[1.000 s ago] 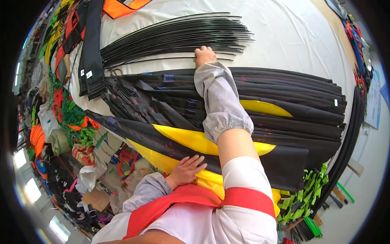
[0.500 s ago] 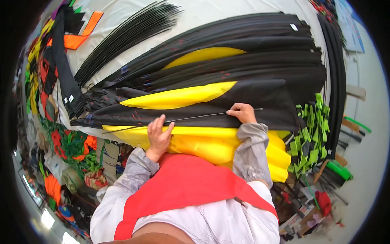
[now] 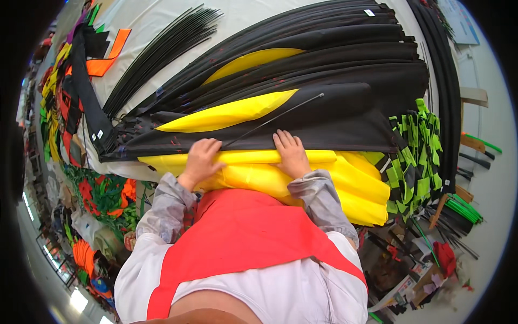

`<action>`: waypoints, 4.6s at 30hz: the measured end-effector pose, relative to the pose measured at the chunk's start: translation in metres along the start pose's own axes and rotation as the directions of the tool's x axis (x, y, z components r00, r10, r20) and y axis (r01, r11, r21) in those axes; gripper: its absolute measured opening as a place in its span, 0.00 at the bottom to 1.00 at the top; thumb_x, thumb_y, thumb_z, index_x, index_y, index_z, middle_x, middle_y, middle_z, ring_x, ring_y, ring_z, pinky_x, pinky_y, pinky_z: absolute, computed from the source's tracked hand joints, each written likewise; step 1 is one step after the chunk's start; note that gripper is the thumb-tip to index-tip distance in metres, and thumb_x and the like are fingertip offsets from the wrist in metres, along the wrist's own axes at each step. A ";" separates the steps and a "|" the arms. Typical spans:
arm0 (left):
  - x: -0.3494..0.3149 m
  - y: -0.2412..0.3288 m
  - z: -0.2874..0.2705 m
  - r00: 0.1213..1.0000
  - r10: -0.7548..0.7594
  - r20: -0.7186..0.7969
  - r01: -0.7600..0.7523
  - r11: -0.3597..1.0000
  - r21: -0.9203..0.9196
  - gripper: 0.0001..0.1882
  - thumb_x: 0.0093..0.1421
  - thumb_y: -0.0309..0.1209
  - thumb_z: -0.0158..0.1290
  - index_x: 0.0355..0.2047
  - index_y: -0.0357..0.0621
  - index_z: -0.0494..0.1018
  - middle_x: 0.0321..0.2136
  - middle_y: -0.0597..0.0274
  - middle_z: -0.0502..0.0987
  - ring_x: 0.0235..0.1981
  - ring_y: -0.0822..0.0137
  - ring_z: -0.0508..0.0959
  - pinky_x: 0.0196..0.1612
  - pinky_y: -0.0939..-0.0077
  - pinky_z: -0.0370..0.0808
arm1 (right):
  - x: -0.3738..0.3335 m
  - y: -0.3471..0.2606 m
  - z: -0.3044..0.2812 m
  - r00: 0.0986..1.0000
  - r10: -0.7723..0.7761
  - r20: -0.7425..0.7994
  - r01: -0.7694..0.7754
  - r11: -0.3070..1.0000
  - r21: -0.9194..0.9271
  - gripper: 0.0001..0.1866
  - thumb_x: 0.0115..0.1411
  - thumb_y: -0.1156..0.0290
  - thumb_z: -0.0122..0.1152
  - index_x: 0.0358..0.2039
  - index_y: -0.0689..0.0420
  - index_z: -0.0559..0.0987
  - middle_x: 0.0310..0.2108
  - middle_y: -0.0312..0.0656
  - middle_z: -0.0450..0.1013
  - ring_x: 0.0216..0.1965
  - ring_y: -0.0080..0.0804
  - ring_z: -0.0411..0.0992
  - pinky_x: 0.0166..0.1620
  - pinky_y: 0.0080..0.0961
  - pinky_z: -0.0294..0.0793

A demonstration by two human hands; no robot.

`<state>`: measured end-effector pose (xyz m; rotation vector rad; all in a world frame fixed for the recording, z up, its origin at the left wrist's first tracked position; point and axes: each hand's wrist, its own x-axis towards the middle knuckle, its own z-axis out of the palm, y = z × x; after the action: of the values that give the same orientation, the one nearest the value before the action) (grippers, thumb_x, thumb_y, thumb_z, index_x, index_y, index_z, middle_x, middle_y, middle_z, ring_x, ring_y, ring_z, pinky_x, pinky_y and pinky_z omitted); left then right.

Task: The person packs kites by inserting ribbons and rods into the folded kite fabric, rolling the fabric, and sliding the kites into black sleeves by hand.

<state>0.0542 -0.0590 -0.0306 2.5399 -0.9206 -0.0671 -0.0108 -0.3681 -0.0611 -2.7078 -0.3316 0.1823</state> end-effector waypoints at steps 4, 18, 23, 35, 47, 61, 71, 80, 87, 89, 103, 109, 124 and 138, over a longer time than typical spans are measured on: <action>-0.015 0.005 0.027 1.000 0.018 -0.006 -0.017 0.992 0.128 0.23 0.54 0.32 0.55 0.51 0.41 0.73 0.50 0.52 0.74 0.53 0.52 0.73 0.58 0.58 0.68 | 0.016 0.006 -0.001 0.981 -0.120 0.150 0.118 0.993 0.023 0.40 0.40 0.62 0.76 0.56 0.57 0.72 0.61 0.48 0.65 0.63 0.43 0.62 0.63 0.43 0.60; -0.004 -0.016 0.044 1.000 -0.025 -0.014 0.027 0.990 0.136 0.18 0.58 0.33 0.55 0.49 0.44 0.75 0.53 0.51 0.73 0.55 0.54 0.71 0.64 0.50 0.61 | 0.059 0.043 0.049 0.993 0.079 -0.086 -0.070 0.992 0.101 0.14 0.54 0.70 0.65 0.43 0.49 0.83 0.37 0.38 0.75 0.42 0.38 0.73 0.43 0.32 0.75; 0.001 -0.017 0.040 0.976 0.169 -0.136 -0.133 0.962 0.240 0.16 0.58 0.30 0.50 0.46 0.44 0.76 0.54 0.51 0.73 0.58 0.54 0.70 0.64 0.52 0.61 | 0.055 0.061 0.044 0.992 0.097 0.086 -0.124 0.909 0.398 0.13 0.53 0.76 0.65 0.41 0.54 0.84 0.43 0.40 0.75 0.49 0.40 0.71 0.54 0.28 0.70; 0.051 -0.074 0.026 0.842 -0.522 0.135 0.494 0.847 0.194 0.15 0.59 0.44 0.54 0.27 0.46 0.80 0.26 0.50 0.81 0.31 0.48 0.81 0.34 0.52 0.77 | 0.060 -0.033 0.000 0.908 -0.217 -0.358 0.189 0.976 -0.112 0.16 0.57 0.76 0.54 0.47 0.55 0.79 0.46 0.44 0.75 0.49 0.44 0.73 0.54 0.37 0.71; -0.012 -0.080 0.020 0.988 -0.152 -0.031 0.155 0.969 0.192 0.19 0.53 0.47 0.60 0.34 0.44 0.76 0.30 0.58 0.77 0.34 0.56 0.78 0.39 0.62 0.74 | 0.092 0.040 -0.005 0.910 0.286 0.301 -0.268 0.958 -0.101 0.23 0.46 0.60 0.74 0.42 0.54 0.82 0.42 0.46 0.79 0.46 0.45 0.76 0.49 0.36 0.75; 0.026 -0.096 0.015 0.727 -0.560 0.398 0.531 0.825 0.191 0.31 0.63 0.58 0.45 0.30 0.43 0.82 0.29 0.50 0.82 0.32 0.49 0.82 0.33 0.55 0.77 | 0.109 -0.037 0.012 0.943 -0.268 -0.198 0.260 0.963 -0.068 0.33 0.40 0.65 0.75 0.50 0.54 0.75 0.46 0.45 0.76 0.49 0.46 0.74 0.52 0.39 0.73; -0.107 -0.021 -0.001 0.442 -0.882 -0.162 0.697 0.452 -0.557 0.08 0.61 0.32 0.56 0.33 0.39 0.75 0.30 0.51 0.76 0.34 0.49 0.75 0.37 0.61 0.70 | 0.144 -0.057 0.004 0.961 -0.274 -0.039 0.274 0.962 -0.016 0.10 0.46 0.74 0.62 0.31 0.54 0.74 0.25 0.45 0.74 0.30 0.48 0.75 0.31 0.42 0.73; -0.157 -0.337 -0.078 -0.314 -0.663 -0.680 0.687 0.335 -0.645 0.14 0.62 0.35 0.56 0.42 0.36 0.74 0.40 0.45 0.78 0.44 0.47 0.77 0.48 0.57 0.72 | 0.170 -0.075 -0.018 0.998 -0.018 0.053 0.019 1.000 -0.023 0.12 0.47 0.69 0.69 0.30 0.55 0.74 0.28 0.52 0.76 0.33 0.58 0.75 0.33 0.46 0.74; -0.197 -0.480 -0.110 -0.356 -0.757 -0.548 0.925 -0.201 -0.323 0.31 0.46 0.41 0.70 0.46 0.40 0.71 0.46 0.47 0.76 0.52 0.49 0.73 0.56 0.58 0.70 | 0.164 -0.063 -0.014 0.986 0.116 0.117 -0.112 0.993 -0.045 0.15 0.44 0.68 0.72 0.29 0.55 0.75 0.26 0.54 0.75 0.33 0.59 0.75 0.32 0.44 0.74; -0.210 -0.490 -0.108 -0.357 -0.818 -0.451 0.927 -0.253 -0.276 0.33 0.44 0.41 0.72 0.47 0.41 0.71 0.47 0.48 0.77 0.51 0.49 0.75 0.55 0.59 0.71 | 0.162 -0.067 -0.012 0.984 0.135 0.113 -0.132 0.991 -0.031 0.15 0.43 0.68 0.73 0.29 0.56 0.75 0.25 0.54 0.75 0.32 0.59 0.75 0.32 0.43 0.74; -0.200 -0.533 -0.205 -0.322 -0.838 -0.441 0.360 0.323 -0.875 0.13 0.55 0.25 0.50 0.40 0.37 0.79 0.34 0.47 0.81 0.29 0.58 0.82 0.33 0.61 0.78 | 0.091 -0.049 -0.052 0.994 0.070 0.081 -0.067 0.997 -0.044 0.15 0.40 0.71 0.72 0.27 0.58 0.75 0.22 0.55 0.72 0.28 0.59 0.74 0.30 0.42 0.71; -0.112 -0.520 -0.231 -0.423 -0.847 -0.322 -0.033 0.369 -0.929 0.16 0.54 0.21 0.51 0.43 0.35 0.79 0.33 0.51 0.81 0.29 0.64 0.81 0.33 0.70 0.78 | 0.054 -0.029 -0.065 0.987 0.111 -0.118 -0.118 0.991 -0.057 0.14 0.40 0.70 0.72 0.25 0.58 0.74 0.22 0.54 0.72 0.28 0.59 0.73 0.30 0.42 0.71; -0.021 -0.360 -0.128 0.107 -0.607 -0.788 0.634 0.652 -0.416 0.20 0.60 0.26 0.49 0.53 0.38 0.65 0.45 0.37 0.75 0.46 0.34 0.75 0.50 0.51 0.71 | 0.050 -0.027 -0.103 0.904 0.345 0.252 -0.402 0.886 0.233 0.15 0.47 0.73 0.68 0.37 0.62 0.82 0.30 0.43 0.81 0.33 0.30 0.78 0.36 0.31 0.75; -0.007 -0.128 -0.029 0.723 -0.587 -0.365 0.423 0.793 -0.438 0.37 0.62 0.30 0.54 0.68 0.39 0.50 0.61 0.38 0.66 0.58 0.43 0.71 0.54 0.59 0.72 | 0.243 -0.194 0.035 0.936 0.222 0.272 -0.275 0.946 0.174 0.16 0.44 0.63 0.67 0.34 0.55 0.84 0.33 0.48 0.80 0.39 0.48 0.79 0.44 0.39 0.78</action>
<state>0.1305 0.0441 -0.0581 2.2499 0.0202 0.2298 0.1779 -0.1196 -0.0325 -2.5097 -0.0314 0.6011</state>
